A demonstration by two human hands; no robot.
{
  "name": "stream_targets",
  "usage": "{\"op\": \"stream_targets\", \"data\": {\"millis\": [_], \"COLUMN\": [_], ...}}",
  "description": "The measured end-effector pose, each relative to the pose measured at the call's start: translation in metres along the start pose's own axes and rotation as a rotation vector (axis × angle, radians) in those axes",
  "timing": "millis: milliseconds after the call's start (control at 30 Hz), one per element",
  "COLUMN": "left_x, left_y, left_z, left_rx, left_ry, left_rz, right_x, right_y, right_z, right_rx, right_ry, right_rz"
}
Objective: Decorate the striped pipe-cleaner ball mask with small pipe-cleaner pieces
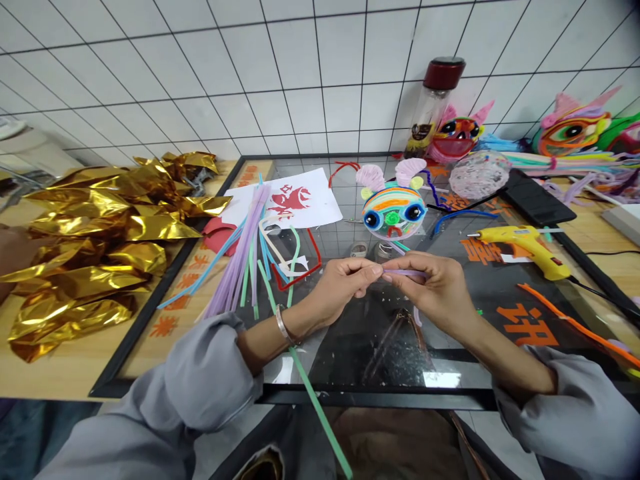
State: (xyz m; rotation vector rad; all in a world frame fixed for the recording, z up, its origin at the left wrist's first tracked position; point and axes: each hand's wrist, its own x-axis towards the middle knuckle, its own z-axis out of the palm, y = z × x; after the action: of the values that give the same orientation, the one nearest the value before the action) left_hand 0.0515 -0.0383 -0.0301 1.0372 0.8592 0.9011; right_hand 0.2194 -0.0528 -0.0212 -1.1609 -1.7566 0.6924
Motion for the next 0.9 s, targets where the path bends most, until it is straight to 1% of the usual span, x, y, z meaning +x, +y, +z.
{"op": "stream_targets", "data": {"millis": [133,300,367,433,467,533,633,700,733,767,900], "left_x": [0.002,0.002,0.002,0.003,0.003,0.005,0.01,0.014,0.015,0.016,0.015], "left_y": [0.004,0.005,0.006,0.009,0.01,0.013,0.017,0.019,0.02,0.02,0.02], "left_z": [-0.007,-0.012,-0.012,-0.012,-0.011,-0.012,-0.015,-0.018,-0.02,-0.02,-0.018], "left_rx": [0.056,0.047,0.036,0.004,-0.019,-0.082,-0.2,-0.273,-0.3,-0.322,-0.362], "left_ry": [-0.092,-0.183,-0.22,-0.224,-0.206,-0.131,0.026,0.123,0.16,0.186,0.226], "left_rz": [-0.031,-0.115,-0.132,-0.106,-0.081,-0.025,0.042,0.075,0.088,0.099,0.104], "right_x": [0.005,0.006,0.006,0.005,0.005,0.004,0.006,0.008,0.009,0.011,0.014], "right_y": [-0.001,0.001,0.0,-0.002,-0.003,-0.005,-0.007,-0.008,-0.009,-0.009,-0.01], "right_z": [-0.006,-0.01,-0.01,-0.011,-0.012,-0.014,-0.022,-0.028,-0.032,-0.035,-0.044], "right_rx": [0.11,0.166,0.181,0.184,0.175,0.136,0.089,0.093,0.1,0.107,0.093], "right_ry": [-0.099,-0.205,-0.233,-0.23,-0.215,-0.156,-0.016,0.046,0.046,0.02,-0.203], "right_rz": [0.084,0.175,0.179,0.15,0.131,0.104,0.101,0.109,0.118,0.132,0.18]}}
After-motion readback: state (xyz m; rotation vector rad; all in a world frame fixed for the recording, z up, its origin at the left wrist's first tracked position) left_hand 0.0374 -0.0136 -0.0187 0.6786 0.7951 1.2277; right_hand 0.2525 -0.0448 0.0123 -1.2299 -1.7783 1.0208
